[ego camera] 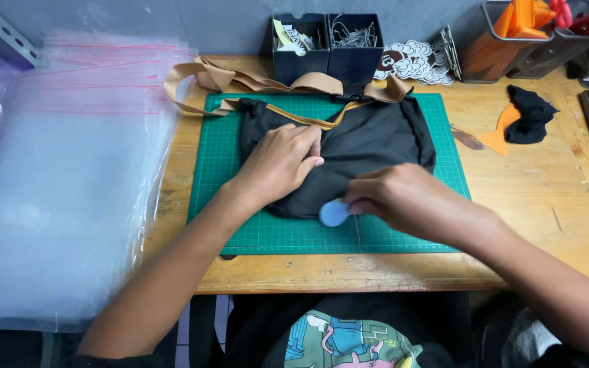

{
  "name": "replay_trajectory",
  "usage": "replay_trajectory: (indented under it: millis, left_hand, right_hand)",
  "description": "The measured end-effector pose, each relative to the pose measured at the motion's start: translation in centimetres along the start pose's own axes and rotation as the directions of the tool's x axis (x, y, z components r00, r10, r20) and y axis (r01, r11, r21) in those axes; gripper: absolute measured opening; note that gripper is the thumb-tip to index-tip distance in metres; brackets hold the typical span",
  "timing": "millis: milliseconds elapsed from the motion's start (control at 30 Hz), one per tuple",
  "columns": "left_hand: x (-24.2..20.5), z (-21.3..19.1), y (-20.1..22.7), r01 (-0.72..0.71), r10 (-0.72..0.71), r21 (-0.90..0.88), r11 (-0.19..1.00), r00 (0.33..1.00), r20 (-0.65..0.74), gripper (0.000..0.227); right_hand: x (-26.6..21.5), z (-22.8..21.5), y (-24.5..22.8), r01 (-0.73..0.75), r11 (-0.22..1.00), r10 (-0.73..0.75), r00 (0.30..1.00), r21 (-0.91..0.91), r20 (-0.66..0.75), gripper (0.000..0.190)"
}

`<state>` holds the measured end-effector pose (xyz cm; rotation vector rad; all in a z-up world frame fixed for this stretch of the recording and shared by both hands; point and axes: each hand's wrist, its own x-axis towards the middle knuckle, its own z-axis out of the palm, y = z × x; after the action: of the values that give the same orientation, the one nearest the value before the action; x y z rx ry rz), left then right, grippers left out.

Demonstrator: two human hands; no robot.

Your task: The person rubs the surface of a black shoulder bag with a blue tool, adjusts the tan strap, and attaches a bear-shaped decorative charm to the zipper pull.

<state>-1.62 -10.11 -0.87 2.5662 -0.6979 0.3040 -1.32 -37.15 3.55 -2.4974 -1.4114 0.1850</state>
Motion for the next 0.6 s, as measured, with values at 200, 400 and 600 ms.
replay_trajectory:
  millis: [200,400,600]
  left_hand:
    - [-0.6,-0.8,0.3,0.102,-0.102,0.014,0.995,0.992,0.080,0.049]
    - [-0.4,-0.8,-0.3,0.109,-0.107,-0.009,0.994,0.987,0.118,0.111]
    - [-0.6,-1.2,-0.4,0.117,-0.106,-0.065,0.991,0.983,0.148,0.122]
  right_hand:
    - [-0.8,0.6,0.5,-0.154,0.970,0.132,0.984,0.187,0.121,0.013]
    - [-1.1,-6.4,3.3,-0.388,0.922,0.372,0.886,0.003,0.276,0.015]
    - [5.4,-0.6,8.1,-0.176,0.961,0.185,0.982,0.211,-0.024,0.016]
